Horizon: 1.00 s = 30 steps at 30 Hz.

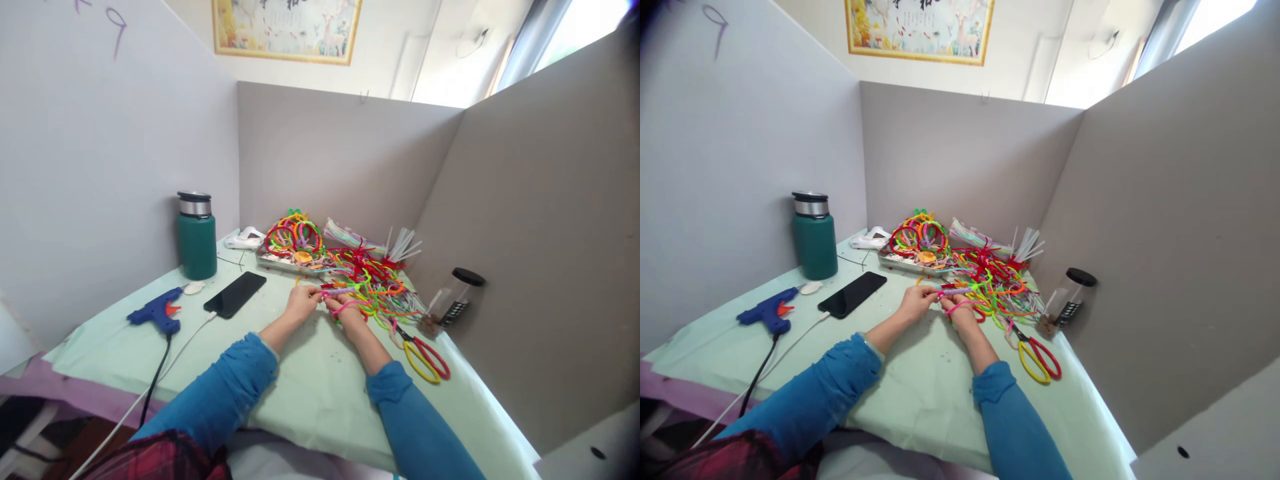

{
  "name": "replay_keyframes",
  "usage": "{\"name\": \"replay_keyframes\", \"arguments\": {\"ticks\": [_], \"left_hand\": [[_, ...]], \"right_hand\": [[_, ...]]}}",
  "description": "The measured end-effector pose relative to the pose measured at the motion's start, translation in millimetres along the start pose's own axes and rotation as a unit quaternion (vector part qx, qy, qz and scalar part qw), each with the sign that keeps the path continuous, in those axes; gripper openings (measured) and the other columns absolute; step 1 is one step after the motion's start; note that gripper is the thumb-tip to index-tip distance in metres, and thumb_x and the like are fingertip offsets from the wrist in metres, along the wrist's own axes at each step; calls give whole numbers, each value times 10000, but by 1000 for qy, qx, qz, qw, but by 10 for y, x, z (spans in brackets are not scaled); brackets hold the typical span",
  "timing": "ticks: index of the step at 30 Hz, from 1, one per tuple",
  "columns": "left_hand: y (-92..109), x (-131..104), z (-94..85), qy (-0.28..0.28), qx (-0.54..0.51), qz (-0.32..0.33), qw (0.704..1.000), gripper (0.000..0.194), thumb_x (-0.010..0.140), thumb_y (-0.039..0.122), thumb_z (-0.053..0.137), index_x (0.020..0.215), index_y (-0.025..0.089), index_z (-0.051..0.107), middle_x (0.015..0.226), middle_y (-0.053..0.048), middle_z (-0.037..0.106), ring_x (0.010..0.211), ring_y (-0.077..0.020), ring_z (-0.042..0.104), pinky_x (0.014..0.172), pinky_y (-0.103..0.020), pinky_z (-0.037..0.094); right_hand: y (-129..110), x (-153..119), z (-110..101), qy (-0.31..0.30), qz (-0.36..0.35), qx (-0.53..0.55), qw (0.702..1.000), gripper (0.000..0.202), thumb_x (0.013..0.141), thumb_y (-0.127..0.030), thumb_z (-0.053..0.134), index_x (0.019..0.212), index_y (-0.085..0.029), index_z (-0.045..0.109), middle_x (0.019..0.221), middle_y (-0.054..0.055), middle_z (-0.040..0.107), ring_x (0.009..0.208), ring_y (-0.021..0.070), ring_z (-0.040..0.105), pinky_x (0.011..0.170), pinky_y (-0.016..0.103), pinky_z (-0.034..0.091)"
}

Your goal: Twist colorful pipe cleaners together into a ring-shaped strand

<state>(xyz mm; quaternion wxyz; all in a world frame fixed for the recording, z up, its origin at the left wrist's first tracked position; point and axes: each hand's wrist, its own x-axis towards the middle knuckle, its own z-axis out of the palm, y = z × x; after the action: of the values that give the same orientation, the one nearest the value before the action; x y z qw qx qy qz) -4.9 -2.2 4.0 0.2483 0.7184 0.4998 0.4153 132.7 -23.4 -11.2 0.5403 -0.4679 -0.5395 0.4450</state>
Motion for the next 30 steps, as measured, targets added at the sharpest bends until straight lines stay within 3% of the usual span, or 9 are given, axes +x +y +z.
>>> {"name": "replay_keyframes", "arguments": {"ticks": [6,11,15,21,30], "left_hand": [[24,-2,9,-23,-62,-52,996,236,757,269,538,825,143,726,459,17,556,476,-105,498,492,-200,387],[62,-17,-2,-45,-112,-69,990,206,757,237,533,792,122,700,456,27,535,368,-73,417,427,-198,350],[74,-29,2,-65,-124,-70,988,238,763,262,540,877,123,696,428,41,504,356,-77,410,419,-201,341],[53,-29,5,-28,-66,-25,997,250,750,321,574,843,135,714,498,13,577,482,-97,496,519,-200,387],[11,-22,-7,10,52,54,997,261,816,315,501,830,167,716,712,-21,685,642,-118,562,603,-206,379]], "right_hand": [[33,27,26,20,-8,-63,998,213,637,-364,610,734,-178,641,534,-16,539,422,96,366,410,235,261],[91,69,19,47,-10,-104,993,242,647,-362,589,770,-163,650,510,-26,519,427,102,376,431,238,281],[122,82,5,45,-21,-113,992,233,654,-350,575,772,-161,643,512,-28,514,449,106,392,440,231,291],[112,72,22,45,-34,-117,991,174,649,-323,574,704,-163,614,553,-16,532,479,104,397,445,228,287],[-14,-3,48,66,-31,22,997,255,628,-410,644,672,-176,553,485,-62,467,412,77,357,409,216,252]]}}
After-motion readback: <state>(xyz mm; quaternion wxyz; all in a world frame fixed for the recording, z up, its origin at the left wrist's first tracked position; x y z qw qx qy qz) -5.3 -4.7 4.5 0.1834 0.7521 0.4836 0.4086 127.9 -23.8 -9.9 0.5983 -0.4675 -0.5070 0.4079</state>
